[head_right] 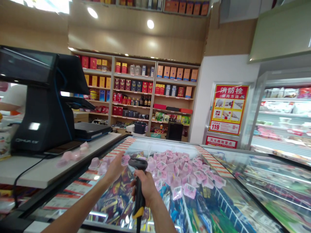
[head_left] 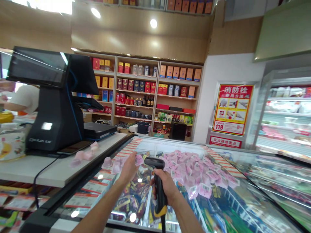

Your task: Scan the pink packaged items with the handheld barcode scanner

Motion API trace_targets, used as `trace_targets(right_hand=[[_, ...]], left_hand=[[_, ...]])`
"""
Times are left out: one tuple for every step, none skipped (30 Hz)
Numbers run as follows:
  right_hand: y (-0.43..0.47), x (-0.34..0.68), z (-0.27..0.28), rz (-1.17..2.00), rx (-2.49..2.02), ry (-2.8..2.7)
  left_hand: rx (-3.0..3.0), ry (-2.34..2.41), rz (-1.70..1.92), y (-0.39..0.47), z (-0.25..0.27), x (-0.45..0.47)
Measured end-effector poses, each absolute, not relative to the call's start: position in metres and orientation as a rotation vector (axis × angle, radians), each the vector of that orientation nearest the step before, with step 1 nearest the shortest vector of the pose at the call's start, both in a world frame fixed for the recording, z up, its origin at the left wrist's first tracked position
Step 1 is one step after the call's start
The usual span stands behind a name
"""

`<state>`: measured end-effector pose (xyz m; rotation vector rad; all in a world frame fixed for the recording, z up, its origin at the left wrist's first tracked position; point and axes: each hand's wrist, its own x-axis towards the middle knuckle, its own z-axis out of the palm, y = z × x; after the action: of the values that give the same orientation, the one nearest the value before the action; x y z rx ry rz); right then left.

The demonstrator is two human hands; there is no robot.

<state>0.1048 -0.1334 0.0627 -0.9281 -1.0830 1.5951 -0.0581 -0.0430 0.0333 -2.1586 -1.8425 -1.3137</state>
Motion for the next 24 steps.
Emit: trace_targets(right_hand=[[-0.134, 0.105, 0.063, 1.604, -0.928, -1.089], [-0.134, 0.105, 0.064, 1.609, -0.928, -1.092], [-0.135, 0.106, 0.064, 1.611, -0.927, -1.092], [-0.135, 0.106, 0.065, 1.612, -0.927, -1.09], [-0.135, 0.107, 0.066, 1.613, -0.927, -1.089], [-0.136, 0.109, 0.067, 1.616, -0.928, -1.087], [-0.136, 0.11, 0.068, 1.62, -0.931, -1.086], [-0.135, 0.111, 0.068, 1.618, -0.936, -1.084], [-0.135, 0.112, 0.068, 1.611, -0.94, -1.079], [-0.134, 0.113, 0.068, 1.599, -0.94, -1.071], [-0.134, 0.114, 0.068, 1.586, -0.94, -1.059], [-0.133, 0.116, 0.068, 1.576, -0.942, -1.046], [-0.133, 0.116, 0.068, 1.571, -0.944, -1.035], [-0.133, 0.117, 0.068, 1.575, -0.947, -1.03], [-0.134, 0.118, 0.067, 1.582, -0.949, -1.03], [-0.134, 0.118, 0.067, 1.589, -0.951, -1.036], [-0.135, 0.118, 0.067, 1.596, -0.949, -1.047], [-0.136, 0.118, 0.067, 1.605, -0.945, -1.058], [-0.136, 0.118, 0.067, 1.612, -0.94, -1.065], [-0.135, 0.118, 0.066, 1.613, -0.937, -1.065], [-0.134, 0.119, 0.066, 1.611, -0.935, -1.06], [-0.133, 0.12, 0.065, 1.606, -0.936, -1.051], [-0.131, 0.121, 0.065, 1.599, -0.936, -1.039], [-0.129, 0.123, 0.065, 1.592, -0.936, -1.027]], left_hand=[[-2.167, -1.822, -1.323, -0.04, 0.034, -0.054], [-2.174, -1.806, -1.331, -0.037, 0.033, -0.051], [-2.181, -1.795, -1.336, -0.035, 0.033, -0.049], [-2.186, -1.787, -1.338, -0.032, 0.033, -0.047], [-2.189, -1.782, -1.34, -0.03, 0.032, -0.046], [-2.193, -1.779, -1.34, -0.029, 0.032, -0.045], [-2.197, -1.777, -1.339, -0.027, 0.031, -0.045], [-2.201, -1.776, -1.337, -0.026, 0.03, -0.044], [-2.205, -1.776, -1.335, -0.025, 0.03, -0.044], [-2.21, -1.776, -1.333, -0.024, 0.029, -0.043], [-2.213, -1.778, -1.332, -0.023, 0.028, -0.042], [-2.216, -1.781, -1.332, -0.023, 0.027, -0.041], [-2.219, -1.785, -1.333, -0.023, 0.027, -0.04], [-2.222, -1.787, -1.335, -0.022, 0.026, -0.039], [-2.227, -1.788, -1.337, -0.022, 0.025, -0.037], [-2.231, -1.788, -1.34, -0.021, 0.024, -0.036], [-2.234, -1.785, -1.345, -0.021, 0.024, -0.034], [-2.238, -1.782, -1.35, -0.02, 0.023, -0.033], [-2.242, -1.78, -1.356, -0.019, 0.022, -0.032], [-2.245, -1.778, -1.362, -0.018, 0.021, -0.031], [-2.248, -1.778, -1.369, -0.017, 0.021, -0.03], [-2.249, -1.781, -1.376, -0.017, 0.02, -0.029], [-2.248, -1.787, -1.384, -0.017, 0.02, -0.029], [-2.244, -1.796, -1.392, -0.017, 0.02, -0.028]])
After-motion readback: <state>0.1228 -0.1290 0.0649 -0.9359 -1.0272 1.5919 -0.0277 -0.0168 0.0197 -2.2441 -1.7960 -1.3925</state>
